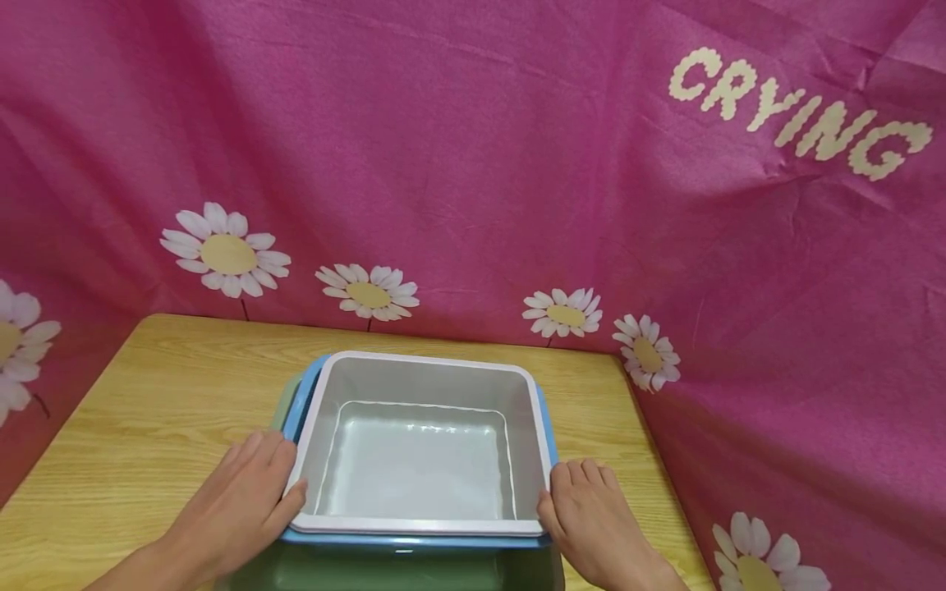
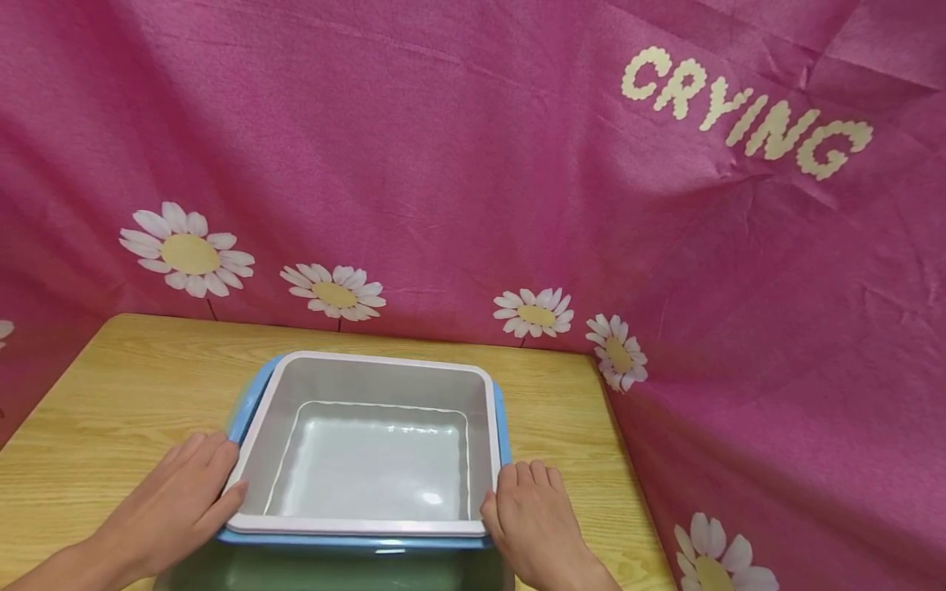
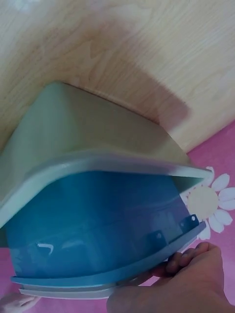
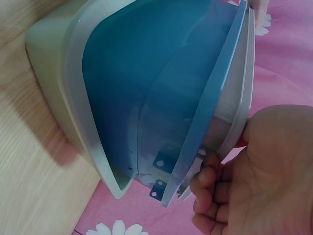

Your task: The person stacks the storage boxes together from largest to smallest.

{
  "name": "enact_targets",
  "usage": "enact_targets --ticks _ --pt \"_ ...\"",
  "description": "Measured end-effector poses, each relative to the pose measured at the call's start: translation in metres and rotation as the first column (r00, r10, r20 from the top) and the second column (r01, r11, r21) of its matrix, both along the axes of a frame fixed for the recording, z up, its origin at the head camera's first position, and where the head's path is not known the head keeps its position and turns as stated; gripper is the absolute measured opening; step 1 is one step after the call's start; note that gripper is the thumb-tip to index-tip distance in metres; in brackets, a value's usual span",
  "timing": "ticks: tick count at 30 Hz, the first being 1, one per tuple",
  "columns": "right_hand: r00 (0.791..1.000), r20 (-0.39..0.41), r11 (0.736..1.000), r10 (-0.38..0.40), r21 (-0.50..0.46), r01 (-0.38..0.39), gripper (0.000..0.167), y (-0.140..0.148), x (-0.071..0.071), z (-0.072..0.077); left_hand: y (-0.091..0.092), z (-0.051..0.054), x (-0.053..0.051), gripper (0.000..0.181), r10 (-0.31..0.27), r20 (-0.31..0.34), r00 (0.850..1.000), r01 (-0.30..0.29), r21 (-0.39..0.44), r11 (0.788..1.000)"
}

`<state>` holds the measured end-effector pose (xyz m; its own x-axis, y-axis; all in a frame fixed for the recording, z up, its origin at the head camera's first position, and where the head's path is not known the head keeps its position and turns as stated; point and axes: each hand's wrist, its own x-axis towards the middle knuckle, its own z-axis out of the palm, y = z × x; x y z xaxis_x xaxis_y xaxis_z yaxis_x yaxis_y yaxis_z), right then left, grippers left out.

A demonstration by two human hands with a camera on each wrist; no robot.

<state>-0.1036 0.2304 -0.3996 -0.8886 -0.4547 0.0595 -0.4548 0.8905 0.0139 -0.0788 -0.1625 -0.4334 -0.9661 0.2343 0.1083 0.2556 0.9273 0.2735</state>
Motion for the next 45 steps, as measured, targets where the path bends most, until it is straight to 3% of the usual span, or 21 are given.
enact_targets --ticks 8,22,30,33,37,40,45 --pt "0.996 -0.075 0.998 0.048 -0.029 -0.050 0.021 0.000 0.002 -0.004 -0.001 -0.005 0.002 0.022 -0.025 -0.065 0.998 0.025 -0.002 1.000" --pt "0.987 -0.128 0.996 0.092 0.030 -0.089 0.021 0.002 0.001 -0.007 -0.002 -0.008 0.002 0.022 -0.045 -0.124 0.991 0.041 -0.039 0.998" --pt "0.991 -0.099 0.994 0.087 0.071 -0.081 0.021 0.001 -0.001 -0.005 -0.003 -0.009 0.002 0.022 -0.053 -0.139 0.989 0.046 -0.055 0.997" --pt "0.992 -0.094 0.994 0.082 0.080 -0.075 0.022 0.001 -0.001 -0.005 -0.003 -0.011 0.002 0.021 -0.063 -0.177 0.982 0.055 -0.051 0.997" --pt "0.989 -0.119 0.993 0.090 0.086 -0.080 0.023 0.001 -0.001 -0.007 -0.003 -0.014 0.003 0.021 -0.088 -0.278 0.956 0.081 -0.037 0.996" --pt "0.974 -0.192 0.991 0.123 0.069 -0.111 0.023 0.001 -0.001 -0.010 -0.004 -0.017 0.003 0.021 -0.098 -0.333 0.938 0.093 -0.029 0.995" --pt "0.931 -0.321 0.985 0.173 0.031 -0.172 0.023 0.001 -0.002 -0.015 -0.004 -0.016 0.004 0.021 -0.076 -0.274 0.959 0.068 -0.039 0.997"
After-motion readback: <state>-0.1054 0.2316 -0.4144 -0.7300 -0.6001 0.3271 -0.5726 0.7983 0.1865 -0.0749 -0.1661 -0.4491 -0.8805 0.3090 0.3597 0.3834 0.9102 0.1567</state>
